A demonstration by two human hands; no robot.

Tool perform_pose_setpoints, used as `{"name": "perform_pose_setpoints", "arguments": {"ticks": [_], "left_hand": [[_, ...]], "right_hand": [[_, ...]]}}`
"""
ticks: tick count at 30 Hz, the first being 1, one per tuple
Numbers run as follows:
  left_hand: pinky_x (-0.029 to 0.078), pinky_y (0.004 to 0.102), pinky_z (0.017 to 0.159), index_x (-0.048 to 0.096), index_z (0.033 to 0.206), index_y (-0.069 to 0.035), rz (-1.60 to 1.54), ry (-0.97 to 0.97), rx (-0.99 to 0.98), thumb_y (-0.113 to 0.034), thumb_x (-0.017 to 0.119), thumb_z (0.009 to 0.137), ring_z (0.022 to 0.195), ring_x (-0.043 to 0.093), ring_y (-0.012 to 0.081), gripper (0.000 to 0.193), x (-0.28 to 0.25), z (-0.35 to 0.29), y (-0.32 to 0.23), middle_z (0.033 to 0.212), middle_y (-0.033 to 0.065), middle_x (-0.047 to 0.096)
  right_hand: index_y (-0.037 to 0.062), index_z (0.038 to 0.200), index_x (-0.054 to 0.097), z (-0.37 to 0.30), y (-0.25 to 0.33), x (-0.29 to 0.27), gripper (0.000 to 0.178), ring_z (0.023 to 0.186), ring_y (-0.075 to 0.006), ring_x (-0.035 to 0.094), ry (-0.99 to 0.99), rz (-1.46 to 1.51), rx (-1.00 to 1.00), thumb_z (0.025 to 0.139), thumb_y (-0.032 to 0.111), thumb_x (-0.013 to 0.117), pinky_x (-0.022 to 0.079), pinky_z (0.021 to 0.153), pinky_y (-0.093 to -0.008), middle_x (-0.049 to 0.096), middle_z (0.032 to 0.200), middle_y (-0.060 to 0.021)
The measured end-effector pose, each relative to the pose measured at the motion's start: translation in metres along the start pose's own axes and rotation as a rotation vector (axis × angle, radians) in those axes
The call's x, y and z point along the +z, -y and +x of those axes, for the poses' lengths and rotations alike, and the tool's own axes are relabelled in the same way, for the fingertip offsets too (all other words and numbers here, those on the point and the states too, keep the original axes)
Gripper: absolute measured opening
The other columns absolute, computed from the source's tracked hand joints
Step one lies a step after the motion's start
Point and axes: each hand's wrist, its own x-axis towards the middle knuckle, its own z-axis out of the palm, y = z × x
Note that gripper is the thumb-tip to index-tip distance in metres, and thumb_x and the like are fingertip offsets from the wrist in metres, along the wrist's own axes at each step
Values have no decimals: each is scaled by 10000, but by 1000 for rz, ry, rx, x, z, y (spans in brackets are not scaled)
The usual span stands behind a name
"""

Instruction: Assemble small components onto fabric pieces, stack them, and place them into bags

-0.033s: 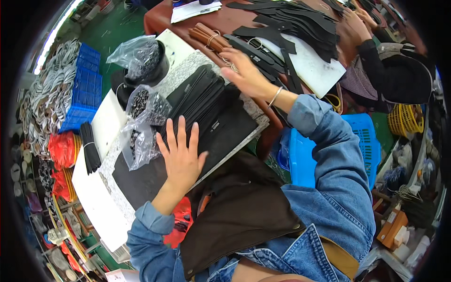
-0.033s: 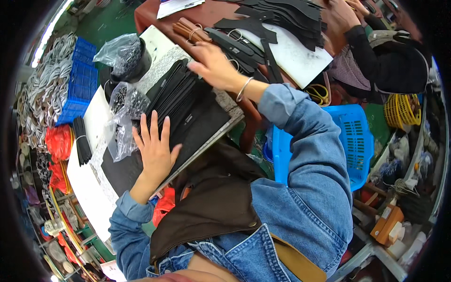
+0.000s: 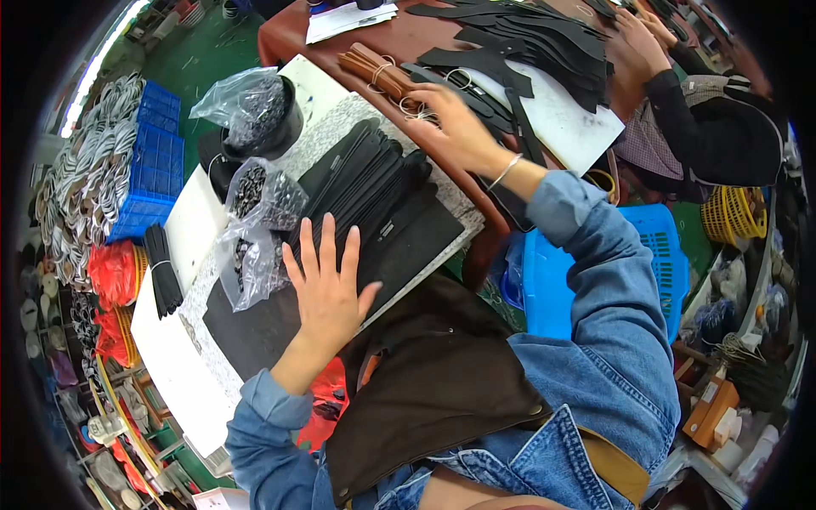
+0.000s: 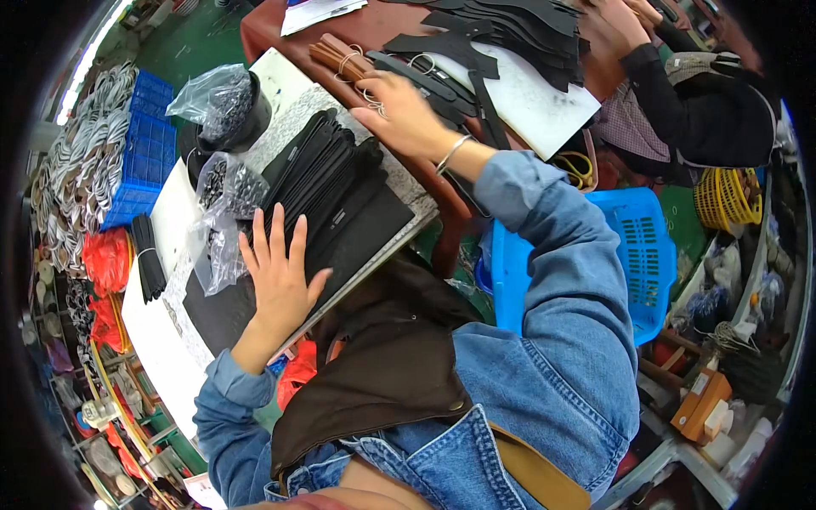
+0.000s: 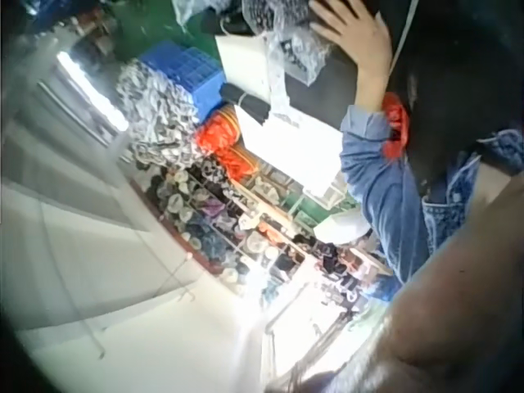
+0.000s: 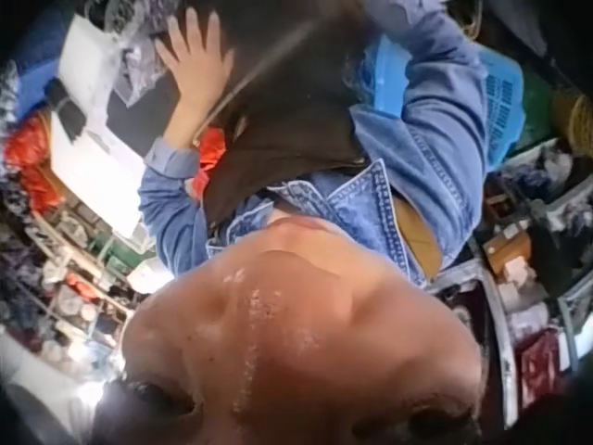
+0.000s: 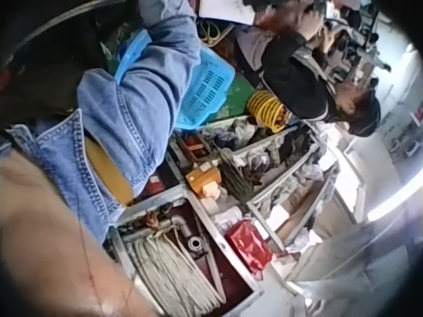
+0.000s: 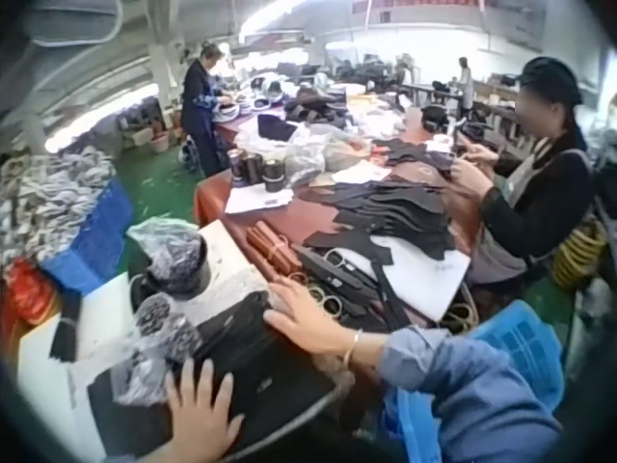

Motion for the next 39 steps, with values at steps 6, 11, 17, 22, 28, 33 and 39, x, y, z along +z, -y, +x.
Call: {"name": "perform_pose_setpoints", "arguments": {"ticks": [6,11,17,22,28,33,39], "left_hand": [[218,557,1008,421,1266,-32,-99,126,166,-172,766,572,1283,220,447,787,-48,37,-3,1392,225,269],[269,500,1006,483,1198,-40,-34,122,336,-168,741,617,1257,288,390,649,-33,104,-13,1332,190,353],[273,488,1013,504,1167,-50,42,171,552,-240,729,655,1271,282,372,591,-5,130,-42,1334,187,357],[285,482,1008,508,1155,-43,46,226,573,-236,720,675,1266,295,365,559,1,146,-41,1325,184,371],[294,462,1008,500,1165,-39,29,217,524,-213,725,667,1243,334,357,573,-1,149,-24,1280,181,415],[303,460,1000,496,1156,-39,20,257,571,-201,719,676,1225,355,354,554,1,161,-31,1257,179,431],[388,381,882,523,1086,-44,17,356,679,-208,709,671,1069,468,266,484,8,209,-51,1079,111,514]], "right_hand": [[8,994,554,-49,-84,-90,337,945,-338,539,-46,-413,331,740,205,654,461,760,-430,569,981,-149],[17,965,543,-62,-103,-49,239,868,-314,543,-71,-698,49,731,61,561,470,725,-374,560,928,-158],[25,902,525,-39,-110,-38,169,861,-307,543,-84,-628,108,735,3,507,480,716,-387,548,868,-140],[12,978,548,3,-128,-48,238,840,-321,587,-169,-340,100,741,18,560,481,734,-381,581,911,-163],[49,925,576,-14,-130,-100,266,853,-346,590,174,-476,220,710,187,653,478,712,-433,618,903,-170],[45,881,543,-40,-96,-83,244,866,-311,561,217,-629,163,707,155,674,472,725,-404,543,896,-124],[39,939,545,-6,-110,-101,250,886,-303,555,18,-603,99,731,145,634,469,739,-386,555,913,-123]]}}
